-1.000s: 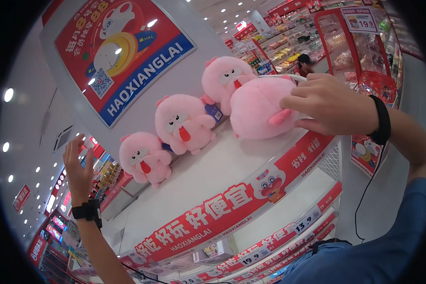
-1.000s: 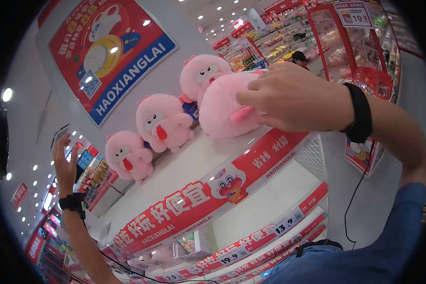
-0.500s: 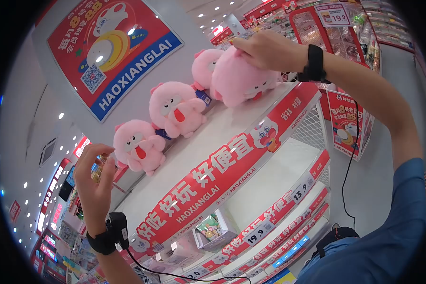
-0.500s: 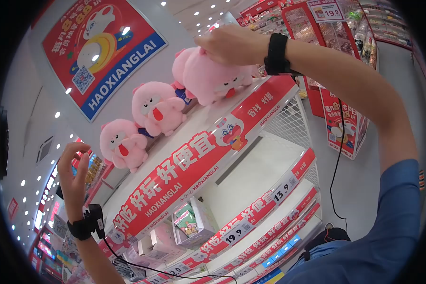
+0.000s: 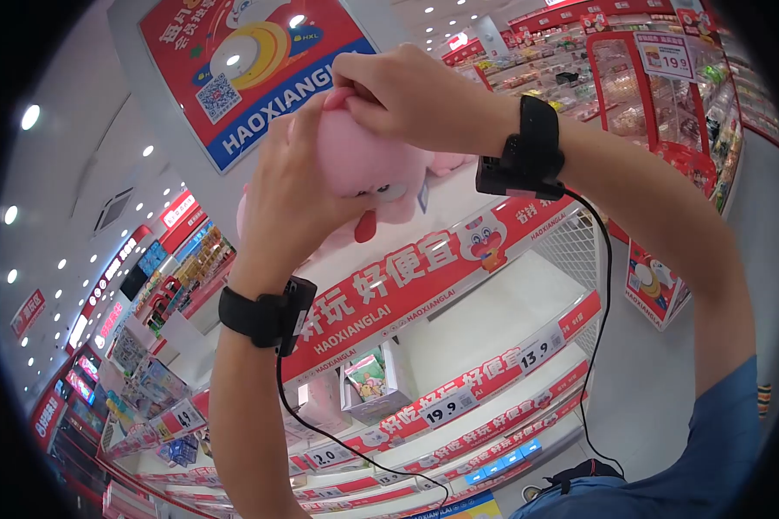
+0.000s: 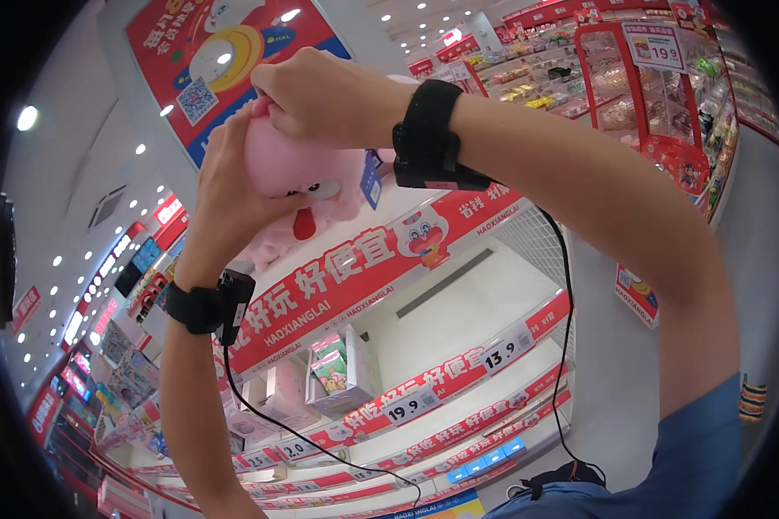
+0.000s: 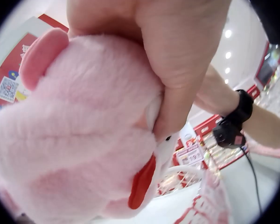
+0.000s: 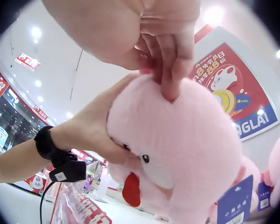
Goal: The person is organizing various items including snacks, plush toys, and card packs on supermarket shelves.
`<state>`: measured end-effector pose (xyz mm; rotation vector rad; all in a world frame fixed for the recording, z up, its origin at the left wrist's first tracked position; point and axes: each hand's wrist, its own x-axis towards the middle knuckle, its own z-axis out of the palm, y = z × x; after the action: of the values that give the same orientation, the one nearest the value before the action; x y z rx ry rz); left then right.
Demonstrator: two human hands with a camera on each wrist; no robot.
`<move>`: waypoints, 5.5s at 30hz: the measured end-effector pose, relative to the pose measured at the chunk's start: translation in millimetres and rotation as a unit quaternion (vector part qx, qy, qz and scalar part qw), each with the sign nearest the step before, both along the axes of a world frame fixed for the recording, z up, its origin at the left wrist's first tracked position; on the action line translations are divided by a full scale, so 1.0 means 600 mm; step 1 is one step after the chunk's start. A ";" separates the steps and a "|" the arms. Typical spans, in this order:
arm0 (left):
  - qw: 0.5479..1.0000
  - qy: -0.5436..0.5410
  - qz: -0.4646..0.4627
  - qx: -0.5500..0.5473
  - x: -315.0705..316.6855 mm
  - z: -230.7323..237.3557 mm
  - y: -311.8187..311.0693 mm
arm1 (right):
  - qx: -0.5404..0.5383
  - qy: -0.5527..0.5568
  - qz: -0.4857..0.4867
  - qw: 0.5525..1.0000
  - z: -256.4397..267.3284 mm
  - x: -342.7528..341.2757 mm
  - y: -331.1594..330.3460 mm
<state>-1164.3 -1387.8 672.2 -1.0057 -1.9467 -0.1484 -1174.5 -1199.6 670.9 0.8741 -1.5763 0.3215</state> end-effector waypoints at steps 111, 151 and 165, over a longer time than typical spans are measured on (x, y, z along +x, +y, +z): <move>0.886 -0.311 0.334 -0.081 -0.245 0.122 -0.497 | 0.056 -0.087 -0.158 0.982 -0.281 -0.004 0.130; 0.853 -0.393 0.328 -0.103 -0.307 0.121 -0.486 | 0.033 -0.166 -0.256 0.952 -0.282 0.032 0.122; 0.863 -0.353 0.339 -0.125 -0.269 0.133 -0.502 | 0.031 -0.156 -0.262 0.952 -0.282 0.029 0.121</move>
<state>-1325.9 -1689.0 751.9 -0.3596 -2.9473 0.1710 -1157.3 -1126.8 501.8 0.4331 -2.0533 0.0260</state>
